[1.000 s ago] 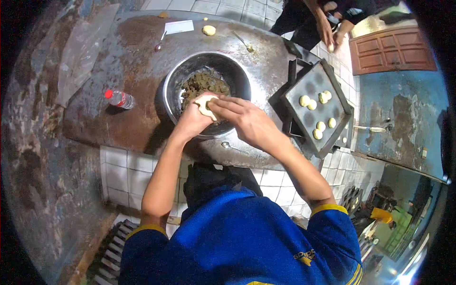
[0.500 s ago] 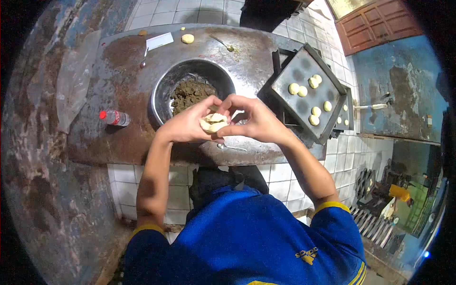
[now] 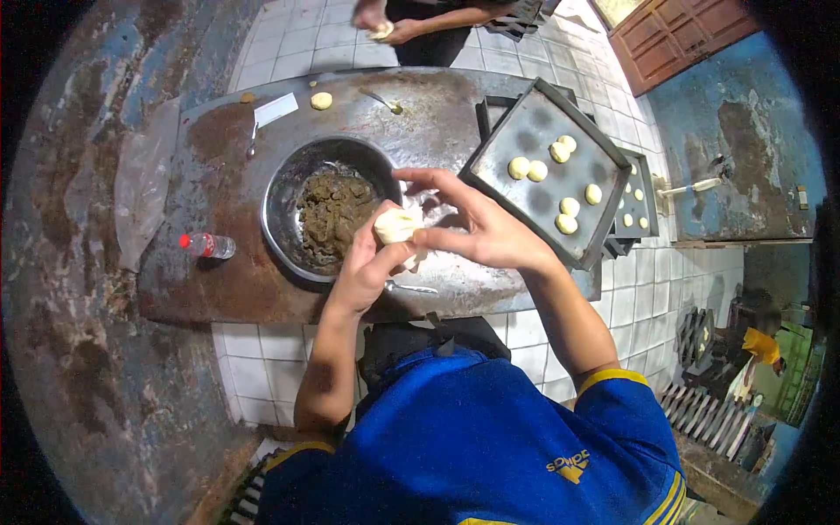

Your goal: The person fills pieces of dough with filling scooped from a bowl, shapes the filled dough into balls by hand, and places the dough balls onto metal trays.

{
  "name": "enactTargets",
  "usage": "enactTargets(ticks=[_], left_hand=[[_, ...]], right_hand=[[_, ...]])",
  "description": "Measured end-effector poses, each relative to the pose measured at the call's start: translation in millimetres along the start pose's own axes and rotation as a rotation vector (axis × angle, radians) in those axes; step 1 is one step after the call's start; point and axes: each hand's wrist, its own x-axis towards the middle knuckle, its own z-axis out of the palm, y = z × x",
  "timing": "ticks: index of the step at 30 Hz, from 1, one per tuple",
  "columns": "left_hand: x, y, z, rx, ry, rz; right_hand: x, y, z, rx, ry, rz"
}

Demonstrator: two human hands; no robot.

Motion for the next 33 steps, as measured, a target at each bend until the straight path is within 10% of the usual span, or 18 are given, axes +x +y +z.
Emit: enactTargets(ticks=[4,14,17,25,33], left_hand=[[16.2,-14.0,61.4,-0.137,0.064,-0.163],[82.3,-40.2,183.4,-0.161,-0.169,-0.242],[97.2,-50.3,224.4,0.196,0.016,-0.204],[116.0,-57.6,296.1,-0.072,0.157,-0.215],[125.4,-29.8,309.6,-0.009,0.208,-0.221]], right_hand=[[-45.2,-40.5,-40.5,-0.71,-0.001,-0.275],[-133.4,12.2,-170.8,-0.359,0.31,-0.281],[-158.4,14.3,-197.7,0.114,0.238,0.165],[-182.8,47.1,-229.8,-0.506,0.268,-0.477],[-189.6,70.7,-233.0,0.067,0.517,-0.197]])
